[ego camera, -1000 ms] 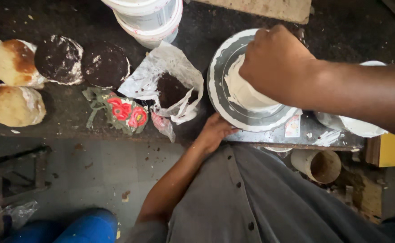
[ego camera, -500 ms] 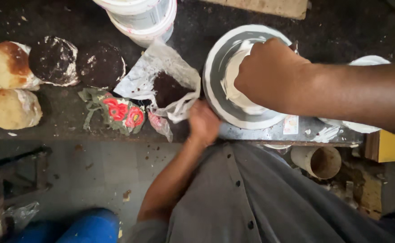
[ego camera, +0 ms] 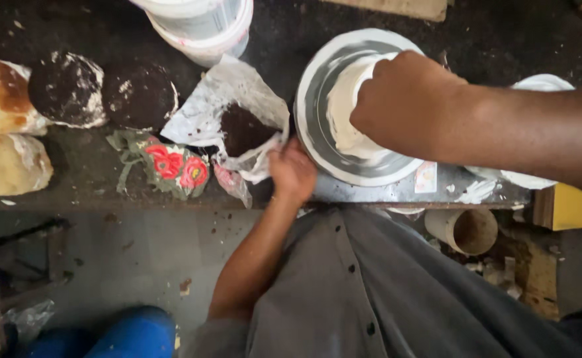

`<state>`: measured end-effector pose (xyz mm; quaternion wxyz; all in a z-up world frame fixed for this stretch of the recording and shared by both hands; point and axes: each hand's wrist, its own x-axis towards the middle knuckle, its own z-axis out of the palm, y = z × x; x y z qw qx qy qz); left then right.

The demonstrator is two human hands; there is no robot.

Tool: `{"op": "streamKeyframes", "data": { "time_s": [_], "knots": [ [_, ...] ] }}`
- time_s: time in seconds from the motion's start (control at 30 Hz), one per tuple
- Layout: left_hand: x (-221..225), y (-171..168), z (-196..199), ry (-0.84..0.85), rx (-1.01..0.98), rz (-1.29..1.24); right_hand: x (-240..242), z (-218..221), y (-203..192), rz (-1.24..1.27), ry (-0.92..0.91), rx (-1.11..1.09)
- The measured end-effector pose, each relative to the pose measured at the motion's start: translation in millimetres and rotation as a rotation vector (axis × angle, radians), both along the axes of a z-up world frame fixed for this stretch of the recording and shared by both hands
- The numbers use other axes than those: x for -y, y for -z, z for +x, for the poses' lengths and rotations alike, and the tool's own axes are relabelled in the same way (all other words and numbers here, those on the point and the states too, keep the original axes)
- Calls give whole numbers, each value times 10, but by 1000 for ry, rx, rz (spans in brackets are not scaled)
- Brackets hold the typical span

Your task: The person applies white frosting to a chocolate cake layer on a rotating stand using a metal spatula, then spreads more frosting across the top and sides.

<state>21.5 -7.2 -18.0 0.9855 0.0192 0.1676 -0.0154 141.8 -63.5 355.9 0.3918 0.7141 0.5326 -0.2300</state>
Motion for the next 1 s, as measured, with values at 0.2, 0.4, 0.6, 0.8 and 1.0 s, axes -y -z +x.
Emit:
{"op": "streamKeyframes", "data": {
  "time_s": [0.2,0.4,0.6,0.8,1.0],
  "knots": [
    [-170,2,150,26,-107,41,42,-8,-18,45,-51,-15],
    [-143,-49,149,204,-20,20,2,10,-99,61,-71,-19],
    [-36,-196,131,96,-152,150,-11,-14,-56,38,-80,-28],
    [28,-145,34,81,-86,-3,-16,-16,-38,-20,-76,-5],
    [-35,-320,3,87,-47,1,1,-42,-1,-46,-113,29]
  ]
}}
